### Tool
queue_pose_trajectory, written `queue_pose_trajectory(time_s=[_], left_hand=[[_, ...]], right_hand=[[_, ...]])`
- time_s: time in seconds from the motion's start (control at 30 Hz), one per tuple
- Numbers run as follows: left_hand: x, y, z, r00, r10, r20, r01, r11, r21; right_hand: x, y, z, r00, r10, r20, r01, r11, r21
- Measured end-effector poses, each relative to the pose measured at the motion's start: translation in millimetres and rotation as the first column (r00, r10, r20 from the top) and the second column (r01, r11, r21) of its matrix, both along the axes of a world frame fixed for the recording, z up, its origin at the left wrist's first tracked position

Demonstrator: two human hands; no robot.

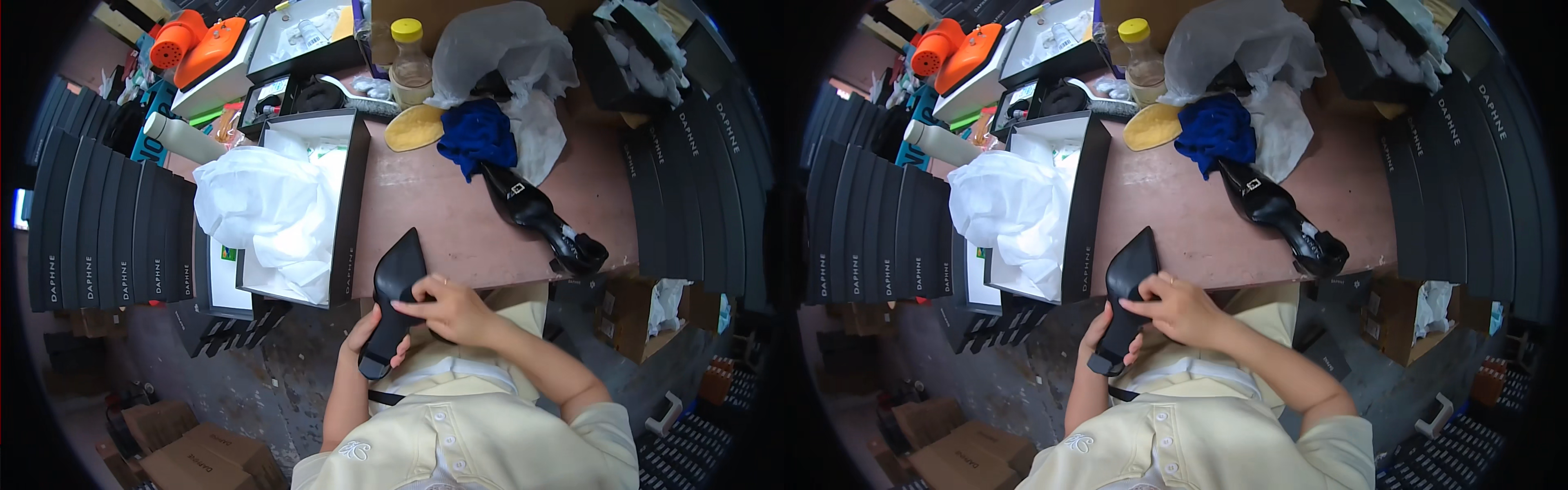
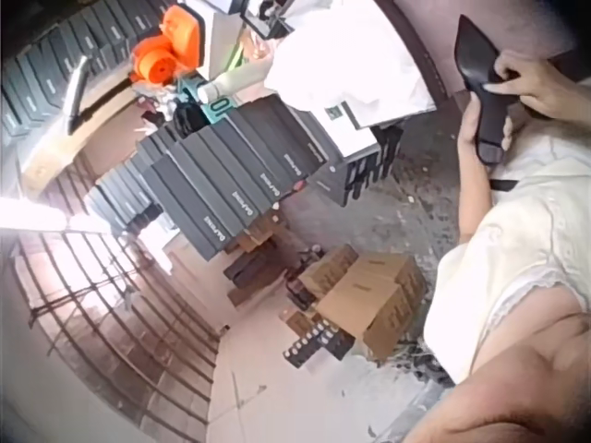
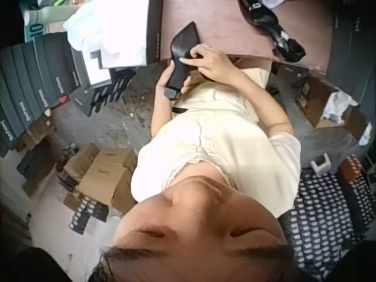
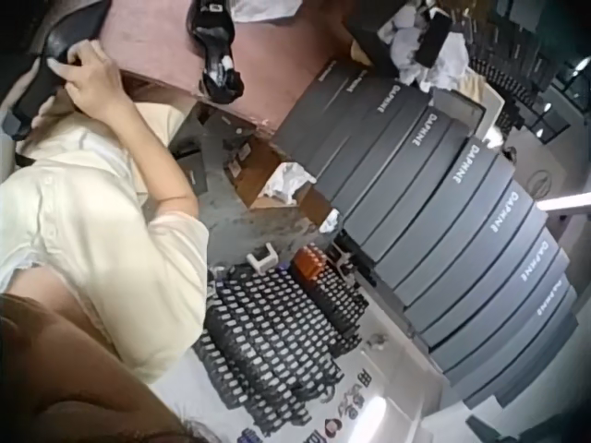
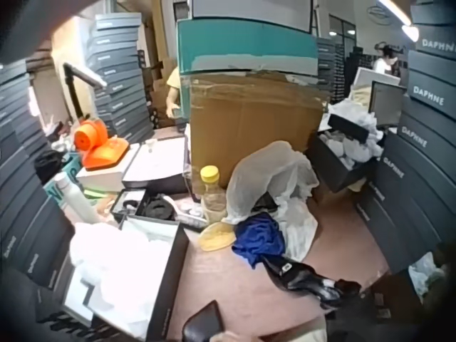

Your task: Packaging high-heeled shoes into boxes with protective paper and foam inserts.

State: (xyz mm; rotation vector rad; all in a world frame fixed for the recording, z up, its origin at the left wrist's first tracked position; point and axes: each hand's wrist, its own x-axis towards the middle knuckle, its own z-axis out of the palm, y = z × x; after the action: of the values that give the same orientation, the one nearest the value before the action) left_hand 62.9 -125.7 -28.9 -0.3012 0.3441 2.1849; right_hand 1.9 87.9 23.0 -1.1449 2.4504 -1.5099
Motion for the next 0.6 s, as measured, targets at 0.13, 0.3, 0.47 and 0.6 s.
queue_pose_trajectory(time_s=[0.13,0.3,0.47,0.6], left_hand=[[-3.0,5.3,-4.2,0.995,-0.077,0.065,0.078,0.997,-0.012],[-2.1,9.2,7.3,0.987,-0.072,-0.145,0.039,0.974,-0.222],[-4.3,23.3,13.8,0.991,-0.016,-0.13,-0.035,0.924,-0.382],[-3.0,27.4,22.2,0.981,-0.066,-0.182,-0.009,0.923,-0.385]], right_hand=[[-65.6,-8.8,-20.8,0.974,-0.223,-0.048,0.228,0.955,0.192],[-13.4,-22.3,4.1,0.978,-0.125,-0.168,0.141,0.986,0.09],[11.4,-7.9,3.6,0.957,-0.074,-0.281,0.103,0.991,0.087],[-13.7,-20.6,5.4,0.946,-0.291,-0.145,0.302,0.952,0.06]])
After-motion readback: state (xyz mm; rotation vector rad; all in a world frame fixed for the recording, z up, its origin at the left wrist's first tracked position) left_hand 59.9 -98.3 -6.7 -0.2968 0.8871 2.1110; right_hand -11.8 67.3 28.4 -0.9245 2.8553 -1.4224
